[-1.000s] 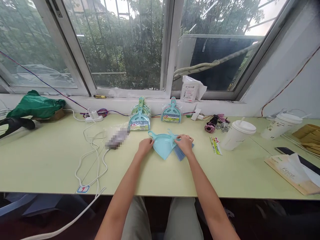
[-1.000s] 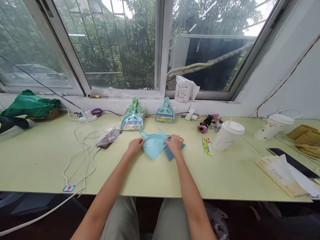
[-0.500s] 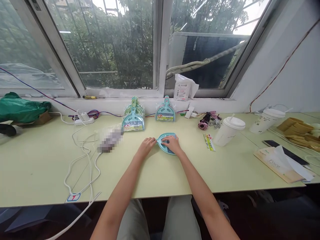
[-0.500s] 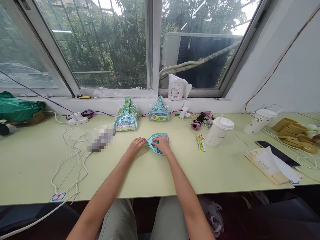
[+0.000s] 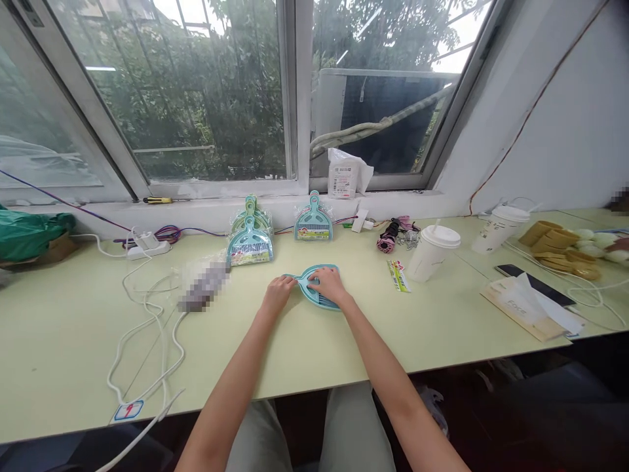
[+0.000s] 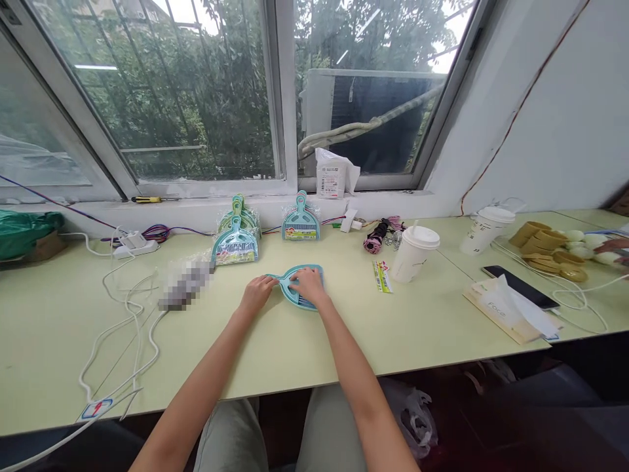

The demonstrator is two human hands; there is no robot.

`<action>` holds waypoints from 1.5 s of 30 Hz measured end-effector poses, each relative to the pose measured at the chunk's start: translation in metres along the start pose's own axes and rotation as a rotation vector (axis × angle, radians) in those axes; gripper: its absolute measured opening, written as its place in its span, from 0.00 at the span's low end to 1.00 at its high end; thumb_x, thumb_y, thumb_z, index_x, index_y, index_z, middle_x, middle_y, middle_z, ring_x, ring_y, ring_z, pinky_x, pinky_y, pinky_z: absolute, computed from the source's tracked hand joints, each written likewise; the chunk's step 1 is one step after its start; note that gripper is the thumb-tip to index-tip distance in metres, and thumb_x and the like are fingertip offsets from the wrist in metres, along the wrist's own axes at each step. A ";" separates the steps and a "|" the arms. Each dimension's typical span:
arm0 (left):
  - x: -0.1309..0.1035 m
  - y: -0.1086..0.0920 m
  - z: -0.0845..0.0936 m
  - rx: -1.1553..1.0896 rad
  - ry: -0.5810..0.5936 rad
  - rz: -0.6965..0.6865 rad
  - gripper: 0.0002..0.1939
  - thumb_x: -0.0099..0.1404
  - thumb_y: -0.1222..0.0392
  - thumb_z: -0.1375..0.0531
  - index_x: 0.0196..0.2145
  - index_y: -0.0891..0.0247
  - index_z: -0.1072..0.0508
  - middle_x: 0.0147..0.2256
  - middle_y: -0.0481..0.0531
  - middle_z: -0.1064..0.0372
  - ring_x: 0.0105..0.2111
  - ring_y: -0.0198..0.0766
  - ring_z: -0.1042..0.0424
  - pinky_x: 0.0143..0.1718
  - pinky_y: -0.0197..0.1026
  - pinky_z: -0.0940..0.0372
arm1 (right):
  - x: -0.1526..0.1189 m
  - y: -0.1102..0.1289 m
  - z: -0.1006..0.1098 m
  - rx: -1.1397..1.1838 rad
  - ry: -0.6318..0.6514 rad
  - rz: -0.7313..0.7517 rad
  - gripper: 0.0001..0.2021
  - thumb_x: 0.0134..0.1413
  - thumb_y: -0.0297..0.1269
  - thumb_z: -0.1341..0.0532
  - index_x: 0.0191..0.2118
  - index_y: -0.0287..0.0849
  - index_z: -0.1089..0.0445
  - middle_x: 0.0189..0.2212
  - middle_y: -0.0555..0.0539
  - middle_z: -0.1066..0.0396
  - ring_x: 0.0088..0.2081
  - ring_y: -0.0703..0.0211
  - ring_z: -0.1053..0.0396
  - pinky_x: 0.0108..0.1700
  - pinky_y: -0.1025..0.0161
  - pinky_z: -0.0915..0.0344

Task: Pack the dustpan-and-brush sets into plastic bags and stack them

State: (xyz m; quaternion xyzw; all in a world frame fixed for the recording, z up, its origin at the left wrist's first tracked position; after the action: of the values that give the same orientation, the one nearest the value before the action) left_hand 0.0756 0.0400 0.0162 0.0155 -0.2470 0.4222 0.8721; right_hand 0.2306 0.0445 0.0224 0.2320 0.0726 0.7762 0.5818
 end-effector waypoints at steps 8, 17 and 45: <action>0.002 0.002 -0.005 -0.947 -0.179 0.475 0.26 0.63 0.56 0.43 0.57 0.60 0.41 0.55 0.60 0.40 0.54 0.48 0.38 0.52 0.49 0.41 | -0.002 0.002 0.006 0.287 -0.332 -0.237 0.10 0.52 0.44 0.41 0.36 0.44 0.28 0.37 0.49 0.27 0.39 0.59 0.31 0.42 0.64 0.39; -0.010 0.050 -0.025 -1.333 -0.234 0.905 0.20 0.53 0.61 0.35 0.42 0.59 0.36 0.40 0.52 0.31 0.38 0.37 0.29 0.38 0.40 0.34 | -0.042 -0.117 0.060 0.068 -0.640 -0.775 0.21 0.59 0.35 0.52 0.56 0.38 0.38 0.56 0.33 0.39 0.56 0.46 0.43 0.56 0.47 0.49; -0.024 0.106 -0.026 -1.267 -0.450 0.997 0.14 0.54 0.60 0.35 0.38 0.59 0.34 0.38 0.51 0.31 0.38 0.39 0.29 0.45 0.43 0.35 | -0.006 -0.033 -0.007 -0.104 -0.280 -0.322 0.11 0.59 0.31 0.47 0.43 0.41 0.28 0.50 0.38 0.32 0.51 0.49 0.37 0.55 0.52 0.48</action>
State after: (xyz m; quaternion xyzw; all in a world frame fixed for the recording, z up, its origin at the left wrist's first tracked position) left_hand -0.0052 0.0971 -0.0363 -0.5050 -0.5836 0.5266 0.3565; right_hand 0.2580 0.0501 0.0020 0.2926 -0.0131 0.6362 0.7138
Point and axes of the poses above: each hand's wrist, its own x-axis towards the middle knuckle, its own z-axis out of the back of the hand, y = z × x, the point moved 6 cm from there along x, towards the middle knuckle
